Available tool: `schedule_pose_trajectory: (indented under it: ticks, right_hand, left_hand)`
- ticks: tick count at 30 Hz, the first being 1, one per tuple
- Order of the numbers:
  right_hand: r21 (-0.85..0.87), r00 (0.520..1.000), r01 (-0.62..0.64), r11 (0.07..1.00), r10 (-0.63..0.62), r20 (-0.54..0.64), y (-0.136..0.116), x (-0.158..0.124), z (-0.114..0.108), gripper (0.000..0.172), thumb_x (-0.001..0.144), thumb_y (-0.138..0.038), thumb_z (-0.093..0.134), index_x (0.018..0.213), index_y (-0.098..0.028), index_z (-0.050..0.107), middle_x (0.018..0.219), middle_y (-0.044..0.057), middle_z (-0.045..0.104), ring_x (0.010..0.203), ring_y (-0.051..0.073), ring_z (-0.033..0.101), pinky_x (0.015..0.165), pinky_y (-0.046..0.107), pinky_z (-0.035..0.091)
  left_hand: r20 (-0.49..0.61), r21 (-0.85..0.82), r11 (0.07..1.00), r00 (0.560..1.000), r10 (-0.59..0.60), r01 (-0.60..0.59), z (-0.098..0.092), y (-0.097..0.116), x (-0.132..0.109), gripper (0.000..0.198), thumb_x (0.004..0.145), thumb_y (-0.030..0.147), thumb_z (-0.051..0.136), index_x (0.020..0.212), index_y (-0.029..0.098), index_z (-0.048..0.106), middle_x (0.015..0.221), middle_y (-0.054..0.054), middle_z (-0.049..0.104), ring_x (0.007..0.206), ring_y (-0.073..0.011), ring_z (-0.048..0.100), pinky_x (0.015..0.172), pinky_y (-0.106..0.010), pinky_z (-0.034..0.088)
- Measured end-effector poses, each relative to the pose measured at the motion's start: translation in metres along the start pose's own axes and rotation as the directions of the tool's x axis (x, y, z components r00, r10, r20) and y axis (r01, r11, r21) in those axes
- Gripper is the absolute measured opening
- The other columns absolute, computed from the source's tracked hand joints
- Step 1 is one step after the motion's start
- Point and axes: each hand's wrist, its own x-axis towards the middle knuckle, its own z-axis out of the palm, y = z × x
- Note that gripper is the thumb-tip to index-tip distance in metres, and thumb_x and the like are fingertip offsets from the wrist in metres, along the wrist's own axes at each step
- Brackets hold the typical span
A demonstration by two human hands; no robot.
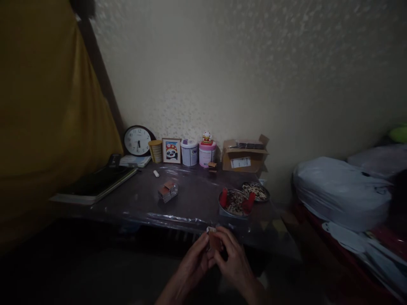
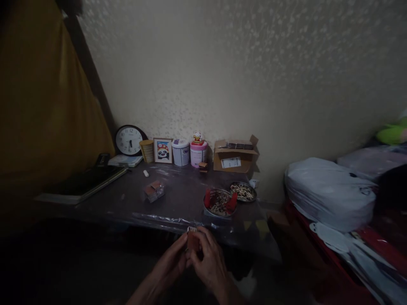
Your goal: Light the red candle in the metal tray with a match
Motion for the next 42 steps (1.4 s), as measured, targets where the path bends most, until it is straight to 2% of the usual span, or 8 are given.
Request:
schedule_pose_trajectory:
  ticks: [4,7,11,19,25,29,32,42]
  right_hand:
    - [0.125,0.996,-0.043,0.991,0.033,0.079,0.000,0.007,-0.010,0.035,0.074,-0.017,0.060,0.108,-0.025,0.058,0.117,0.005,0.058,0.109,0.019,0.054,0.094,0.032,0.045]
    - [0.145,0.998,-0.065,0.987,0.061,0.031,0.009,0.012,-0.013,0.015,0.082,-0.023,0.055,0.096,-0.024,0.063,0.104,0.004,0.063,0.101,0.018,0.057,0.090,0.032,0.044]
    - [0.122,0.999,-0.035,0.992,0.031,0.031,0.019,0.012,-0.013,0.017,0.087,-0.023,0.049,0.087,-0.023,0.065,0.092,0.003,0.064,0.092,0.016,0.059,0.084,0.028,0.045]
    - [0.045,0.982,-0.035,0.998,0.026,0.190,0.014,0.008,-0.015,0.018,0.087,-0.017,0.048,0.088,-0.023,0.065,0.087,0.001,0.061,0.083,0.014,0.059,0.076,0.024,0.046]
    - [-0.024,0.965,-0.011,1.000,0.016,0.261,0.016,0.008,-0.018,0.015,0.084,-0.016,0.051,0.082,-0.022,0.064,0.085,0.001,0.060,0.080,0.014,0.060,0.073,0.023,0.046]
    - [0.025,0.957,0.017,1.000,-0.023,0.289,0.017,0.007,-0.019,0.017,0.086,-0.016,0.049,0.088,-0.024,0.063,0.092,0.001,0.062,0.086,0.013,0.060,0.079,0.024,0.046]
    - [0.027,0.956,0.016,0.999,-0.024,0.291,0.020,0.007,-0.019,0.015,0.085,-0.016,0.050,0.083,-0.023,0.063,0.088,0.000,0.062,0.084,0.014,0.060,0.077,0.025,0.046]
    - [0.011,0.946,0.014,1.000,-0.016,0.323,0.025,0.006,-0.018,0.011,0.084,-0.015,0.049,0.080,-0.022,0.058,0.083,0.000,0.060,0.080,0.014,0.058,0.073,0.024,0.045]
  left_hand:
    - [-0.010,-0.040,0.999,1.000,-0.017,0.016,0.000,0.004,-0.001,0.021,0.083,0.023,0.055,0.103,0.019,0.062,0.093,-0.005,0.070,0.081,-0.0149,0.064,0.073,-0.027,0.047]
    - [-0.012,-0.029,0.996,0.996,-0.090,0.090,-0.001,0.006,-0.001,0.025,0.083,0.027,0.053,0.105,0.017,0.060,0.088,-0.006,0.069,0.076,-0.0145,0.064,0.066,-0.024,0.047]
    - [-0.040,0.021,0.983,0.983,-0.180,0.181,-0.001,0.005,-0.001,0.028,0.082,0.030,0.052,0.101,0.010,0.060,0.079,-0.009,0.068,0.063,-0.0134,0.062,0.055,-0.021,0.045]
    - [-0.211,0.138,0.978,0.969,-0.128,0.159,0.000,0.003,0.001,0.020,0.077,0.024,0.051,0.086,0.010,0.062,0.065,-0.004,0.064,0.044,-0.0100,0.054,0.040,-0.019,0.038]
    - [-0.262,0.195,0.966,0.958,-0.114,0.168,-0.001,0.002,0.002,0.022,0.075,0.022,0.050,0.086,0.008,0.064,0.061,-0.004,0.064,0.041,-0.0096,0.052,0.039,-0.020,0.038]
    - [-0.227,0.236,0.961,0.970,-0.091,0.146,-0.006,0.001,0.003,0.030,0.078,0.025,0.049,0.100,0.010,0.063,0.069,-0.005,0.067,0.043,-0.0091,0.053,0.039,-0.018,0.038]
    - [-0.184,0.279,0.950,0.979,-0.091,0.141,-0.010,0.001,0.003,0.035,0.079,0.029,0.048,0.107,0.012,0.061,0.076,-0.007,0.068,0.042,-0.0085,0.052,0.038,-0.018,0.037]
    - [-0.145,0.413,0.904,0.988,-0.054,0.110,-0.005,0.005,-0.001,0.034,0.076,0.032,0.053,0.104,0.015,0.063,0.078,-0.006,0.067,0.048,-0.0091,0.053,0.043,-0.019,0.037]
